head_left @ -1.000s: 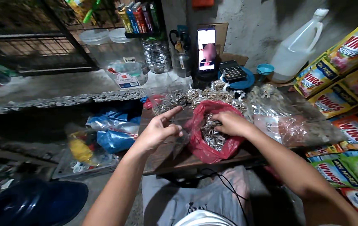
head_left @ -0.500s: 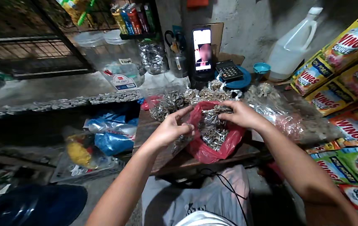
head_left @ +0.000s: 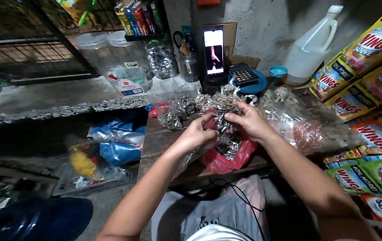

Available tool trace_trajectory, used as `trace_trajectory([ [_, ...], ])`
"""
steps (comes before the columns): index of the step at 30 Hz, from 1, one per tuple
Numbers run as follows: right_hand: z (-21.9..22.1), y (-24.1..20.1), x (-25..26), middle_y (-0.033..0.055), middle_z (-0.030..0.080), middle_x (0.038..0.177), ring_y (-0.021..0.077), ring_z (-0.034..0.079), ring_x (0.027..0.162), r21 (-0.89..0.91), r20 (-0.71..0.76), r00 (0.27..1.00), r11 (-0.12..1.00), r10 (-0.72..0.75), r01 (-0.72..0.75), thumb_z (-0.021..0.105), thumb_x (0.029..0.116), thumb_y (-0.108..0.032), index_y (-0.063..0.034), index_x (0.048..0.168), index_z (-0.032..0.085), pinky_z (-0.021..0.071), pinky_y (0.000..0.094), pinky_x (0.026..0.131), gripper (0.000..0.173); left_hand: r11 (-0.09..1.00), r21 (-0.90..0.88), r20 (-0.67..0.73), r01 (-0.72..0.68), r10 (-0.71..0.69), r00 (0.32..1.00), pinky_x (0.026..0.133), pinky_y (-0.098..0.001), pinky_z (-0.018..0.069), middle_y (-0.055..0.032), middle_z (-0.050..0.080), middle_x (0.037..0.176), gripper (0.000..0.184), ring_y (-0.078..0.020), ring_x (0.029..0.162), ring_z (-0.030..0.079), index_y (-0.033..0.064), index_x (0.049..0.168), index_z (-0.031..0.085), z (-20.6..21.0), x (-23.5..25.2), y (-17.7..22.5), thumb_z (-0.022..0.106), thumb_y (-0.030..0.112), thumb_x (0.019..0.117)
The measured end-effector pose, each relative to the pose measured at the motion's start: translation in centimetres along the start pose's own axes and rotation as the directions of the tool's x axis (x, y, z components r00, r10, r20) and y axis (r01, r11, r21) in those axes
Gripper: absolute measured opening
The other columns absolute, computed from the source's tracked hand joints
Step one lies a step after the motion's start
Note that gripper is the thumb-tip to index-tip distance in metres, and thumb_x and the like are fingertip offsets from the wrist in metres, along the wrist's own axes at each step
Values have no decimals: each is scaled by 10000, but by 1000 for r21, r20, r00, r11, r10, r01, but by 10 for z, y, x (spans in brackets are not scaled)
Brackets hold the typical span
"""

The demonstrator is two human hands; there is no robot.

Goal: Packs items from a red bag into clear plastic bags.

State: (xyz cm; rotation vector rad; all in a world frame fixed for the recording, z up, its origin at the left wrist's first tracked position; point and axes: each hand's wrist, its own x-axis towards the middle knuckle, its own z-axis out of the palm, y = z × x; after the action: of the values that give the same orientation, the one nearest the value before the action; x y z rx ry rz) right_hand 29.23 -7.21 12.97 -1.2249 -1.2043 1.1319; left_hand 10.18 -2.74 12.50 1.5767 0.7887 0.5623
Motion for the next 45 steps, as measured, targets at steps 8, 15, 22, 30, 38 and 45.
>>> trace_trajectory([
  [8,8,16,3,103,655,1077,77,632,874,-175,94,992,982,83,-65,650,978,-25,20,1278,576,546,261,791,312,998,-26,-23,54,-54,998,697,-216,567,-45,657,887,295,-56,698,647,-32,1225,523,4,5,2,597,-73,941],
  [15,-6,0,11,203,610,1332,224,616,1173,-541,321,922,841,215,-8,631,1003,-74,12,1438,503,479,415,1030,461,995,42,21,86,-87,996,685,-211,538,-103,664,992,594,-58,713,616,-7,1506,404,5,11,1,618,-45,953],
  [22,-4,-13,17,234,632,1311,302,607,1213,-732,403,868,671,289,116,545,1041,-52,32,1370,594,444,483,1056,343,994,67,46,83,-86,995,711,-226,544,-123,659,1046,623,-78,744,626,2,1520,392,5,13,1,617,-50,942],
  [30,12,-29,26,233,697,1124,364,653,1089,-852,418,848,465,324,242,581,1015,-39,34,1179,709,479,558,972,221,996,49,23,75,-76,997,735,-233,560,-143,643,1154,621,-86,784,645,4,1522,394,4,11,2,613,-64,945],
  [38,22,-29,25,216,699,1157,333,654,1115,-796,528,813,478,246,372,517,1024,13,39,1174,712,477,505,1003,248,999,-18,13,41,-41,999,722,-218,556,-113,671,1138,607,-70,780,652,8,1510,413,-6,6,-5,607,-60,939],
  [45,19,-26,5,170,694,1234,291,656,1162,-679,500,862,577,-90,454,504,1012,28,-3,1252,688,496,466,1029,305,997,-82,-27,2,-4,1000,727,-201,564,-99,651,1198,631,-47,770,651,-13,1514,385,-23,-7,-10,574,-87,916],
])
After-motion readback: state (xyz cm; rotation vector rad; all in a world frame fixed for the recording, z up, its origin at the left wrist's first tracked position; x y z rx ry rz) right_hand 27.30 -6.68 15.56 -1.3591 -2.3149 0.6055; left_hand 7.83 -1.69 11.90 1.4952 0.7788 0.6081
